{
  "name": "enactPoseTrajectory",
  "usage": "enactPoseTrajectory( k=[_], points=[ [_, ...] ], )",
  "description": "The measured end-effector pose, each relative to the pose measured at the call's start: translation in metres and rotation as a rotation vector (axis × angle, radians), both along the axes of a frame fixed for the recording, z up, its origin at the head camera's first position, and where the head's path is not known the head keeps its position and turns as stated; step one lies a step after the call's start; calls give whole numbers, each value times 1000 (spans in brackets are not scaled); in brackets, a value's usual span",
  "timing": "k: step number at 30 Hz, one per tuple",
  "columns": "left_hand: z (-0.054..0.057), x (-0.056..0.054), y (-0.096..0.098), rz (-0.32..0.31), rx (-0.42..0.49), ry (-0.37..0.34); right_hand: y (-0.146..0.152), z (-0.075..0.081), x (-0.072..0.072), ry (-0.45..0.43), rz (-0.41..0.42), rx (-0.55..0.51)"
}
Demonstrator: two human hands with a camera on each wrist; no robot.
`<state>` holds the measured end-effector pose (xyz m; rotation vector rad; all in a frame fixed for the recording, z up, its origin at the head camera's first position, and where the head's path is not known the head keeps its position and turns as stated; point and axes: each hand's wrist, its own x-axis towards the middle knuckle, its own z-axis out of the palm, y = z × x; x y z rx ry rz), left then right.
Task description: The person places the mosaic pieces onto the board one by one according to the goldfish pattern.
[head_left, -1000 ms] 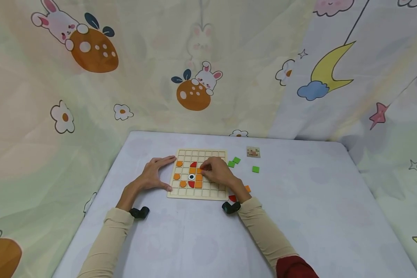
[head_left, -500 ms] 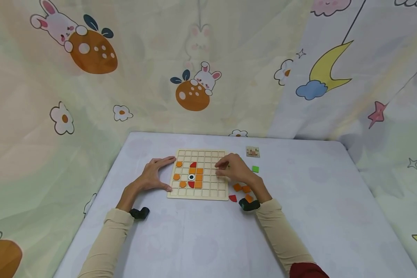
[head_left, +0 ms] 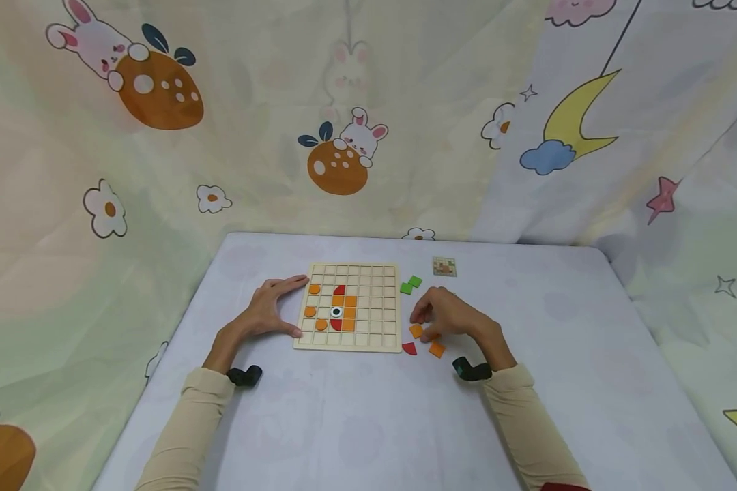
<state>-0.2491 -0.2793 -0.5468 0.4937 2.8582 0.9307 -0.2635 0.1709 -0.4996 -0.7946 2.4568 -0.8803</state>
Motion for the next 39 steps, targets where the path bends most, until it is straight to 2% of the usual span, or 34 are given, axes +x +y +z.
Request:
enactPoseTrajectory(
  k=[6,11,15,21,27,32,39],
  points=[
    [-3,-1,0,0,-10,5,-3,-4,3,59,-19,39],
    [-4,1,-1,6,-2,-5,-10,-4,6,160,-73,71],
    [-3,2,0,4,2,-8,-26,-6,10,214,-85,8],
    [-3,2,1,-6,5,-10,-61,-14,22,243,-77,-95],
    [-4,0,2,-11,-8,4,-84,-27,25,285,-43,-97],
    [-2,1,0,-3,-5,-3,-98,-21,29,309,-47,-75],
    [-2,0,-2,-3,-4,9,-113,-13,29,327,-22,20]
  ],
)
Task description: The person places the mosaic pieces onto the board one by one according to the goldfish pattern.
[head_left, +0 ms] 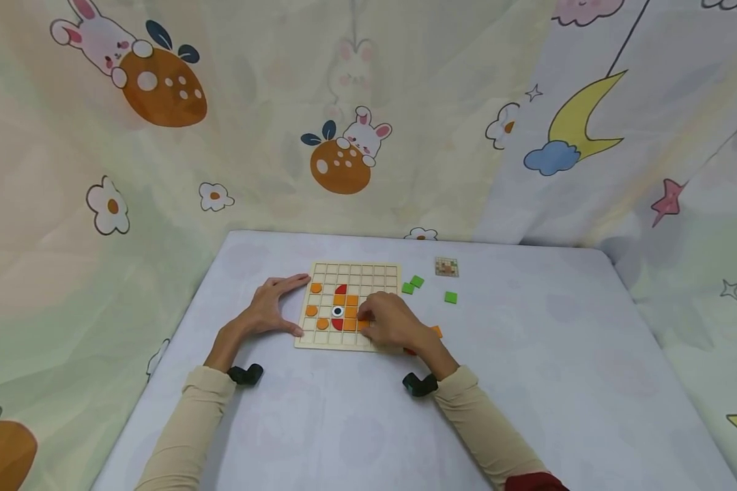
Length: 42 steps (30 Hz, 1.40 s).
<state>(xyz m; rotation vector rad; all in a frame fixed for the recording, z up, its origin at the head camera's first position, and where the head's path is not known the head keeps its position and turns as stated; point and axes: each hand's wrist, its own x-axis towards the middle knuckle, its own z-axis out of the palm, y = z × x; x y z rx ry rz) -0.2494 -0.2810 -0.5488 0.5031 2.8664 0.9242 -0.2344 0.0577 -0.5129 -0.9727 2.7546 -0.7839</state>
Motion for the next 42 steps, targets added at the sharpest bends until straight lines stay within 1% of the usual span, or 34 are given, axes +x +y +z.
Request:
enactPoseTrajectory(
  k=[4,7,11,14,18,21,25,28,33,38,42],
  points=[
    [2,1,2,-3,14,-13,5,2,2,-10,-6,-17],
    [3,2,2,-2,16,-13,19,4,3,-28,-32,-58],
    [3,2,2,2,6,-7,49,9,4,-73,-88,-98],
    [2,2,1,1,-2,-5,76,13,4,-111,-121,-100],
    [1,3,0,3,2,-7,108,10,1,-147,-150,-88],
    [2,3,0,3,7,-9,129,6,-2,-159,-140,-96],
    [1,1,0,0,-1,-8,149,1,-4,-168,-64,-116],
    [1,0,-1,1,-4,-9,157,-3,-5,-189,-24,-119],
    [0,0,-2,1,-4,-10,158,-9,-6,-204,-24,-116],
    [-1,0,-1,-1,-1,-13,152,-9,-6,-159,-53,-104],
    [0,1,-1,2,4,-18,147,-10,-9,-113,-69,-117]
  ],
)
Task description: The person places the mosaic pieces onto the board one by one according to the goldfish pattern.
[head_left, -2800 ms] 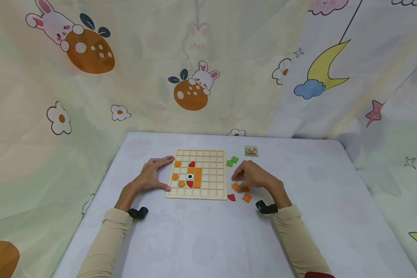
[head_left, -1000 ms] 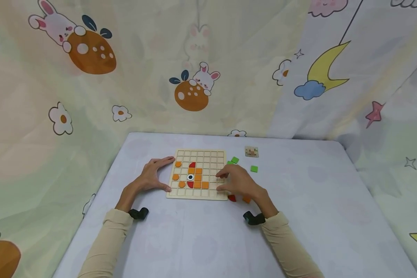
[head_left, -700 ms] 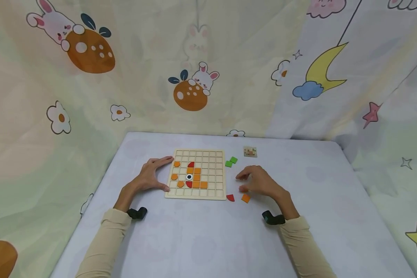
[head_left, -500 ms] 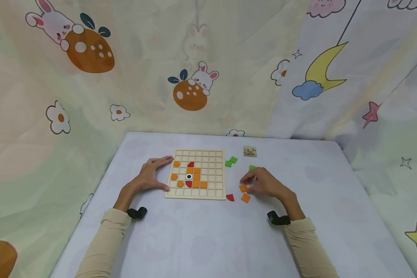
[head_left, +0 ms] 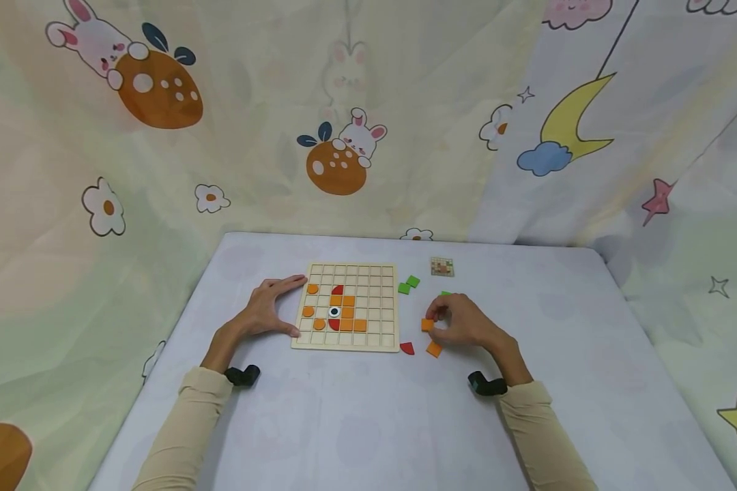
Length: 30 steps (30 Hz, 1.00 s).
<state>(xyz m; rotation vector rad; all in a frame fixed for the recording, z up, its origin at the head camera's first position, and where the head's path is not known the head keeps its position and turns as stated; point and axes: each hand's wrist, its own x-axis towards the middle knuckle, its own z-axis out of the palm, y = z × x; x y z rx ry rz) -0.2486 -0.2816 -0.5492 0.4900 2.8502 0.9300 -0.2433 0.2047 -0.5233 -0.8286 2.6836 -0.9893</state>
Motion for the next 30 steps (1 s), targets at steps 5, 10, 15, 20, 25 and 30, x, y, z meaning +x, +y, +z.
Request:
enactPoseTrajectory(
  k=[5,10,15,20,25,30],
  points=[
    [1,1,-1,3,0,-5,-17,-4,-5,32,-5,-55],
    [1,1,0,3,-4,0,-41,-7,-7,62,-20,-95],
    [2,0,1,3,-1,1,-62,-6,-9,68,-12,-133],
    [1,1,2,4,1,0,-79,-7,-13,96,33,-204],
    [0,-1,2,3,-4,10,-94,-11,-18,92,45,-223],
    [-1,-1,1,3,3,12,-106,-15,-19,38,30,-207]
  ],
)
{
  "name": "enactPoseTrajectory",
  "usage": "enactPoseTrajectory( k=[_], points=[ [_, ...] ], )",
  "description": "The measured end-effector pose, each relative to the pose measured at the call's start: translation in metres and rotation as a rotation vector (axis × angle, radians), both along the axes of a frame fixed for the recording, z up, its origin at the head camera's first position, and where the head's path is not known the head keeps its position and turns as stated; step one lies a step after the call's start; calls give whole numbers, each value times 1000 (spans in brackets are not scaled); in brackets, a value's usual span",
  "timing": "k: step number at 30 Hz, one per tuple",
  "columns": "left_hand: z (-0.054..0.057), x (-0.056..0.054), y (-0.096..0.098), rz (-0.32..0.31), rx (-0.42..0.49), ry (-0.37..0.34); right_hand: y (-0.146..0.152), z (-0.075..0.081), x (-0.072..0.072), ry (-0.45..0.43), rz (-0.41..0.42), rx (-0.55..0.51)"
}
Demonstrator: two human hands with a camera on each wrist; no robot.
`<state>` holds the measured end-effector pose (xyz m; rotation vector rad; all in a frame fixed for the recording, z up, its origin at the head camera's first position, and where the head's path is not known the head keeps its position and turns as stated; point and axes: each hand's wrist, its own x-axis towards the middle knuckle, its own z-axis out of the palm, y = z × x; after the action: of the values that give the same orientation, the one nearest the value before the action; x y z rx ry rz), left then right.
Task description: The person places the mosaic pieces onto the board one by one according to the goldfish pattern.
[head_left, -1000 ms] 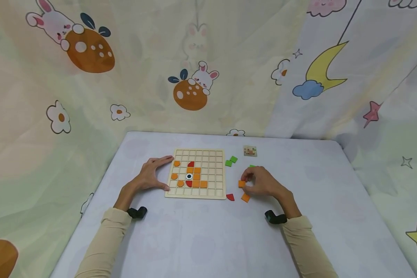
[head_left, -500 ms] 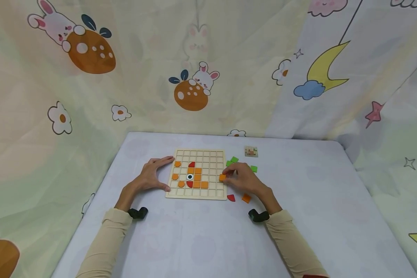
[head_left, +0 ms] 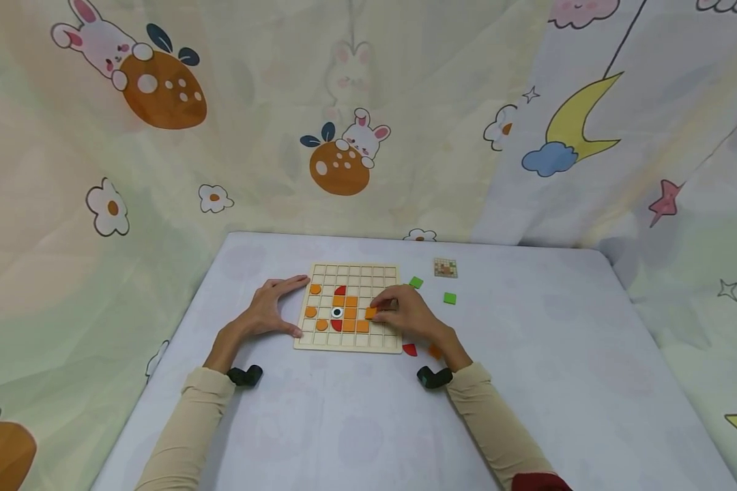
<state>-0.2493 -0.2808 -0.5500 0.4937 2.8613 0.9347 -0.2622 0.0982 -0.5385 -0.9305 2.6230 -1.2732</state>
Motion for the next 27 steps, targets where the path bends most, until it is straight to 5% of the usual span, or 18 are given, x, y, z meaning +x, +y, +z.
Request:
enactPoseTrajectory(
  k=[14,27],
  points=[
    [0,1,0,0,0,2,-14,5,3,-72,-22,74],
    [1,0,0,3,-6,-5,-18,10,4,-10,-31,123]
  ],
)
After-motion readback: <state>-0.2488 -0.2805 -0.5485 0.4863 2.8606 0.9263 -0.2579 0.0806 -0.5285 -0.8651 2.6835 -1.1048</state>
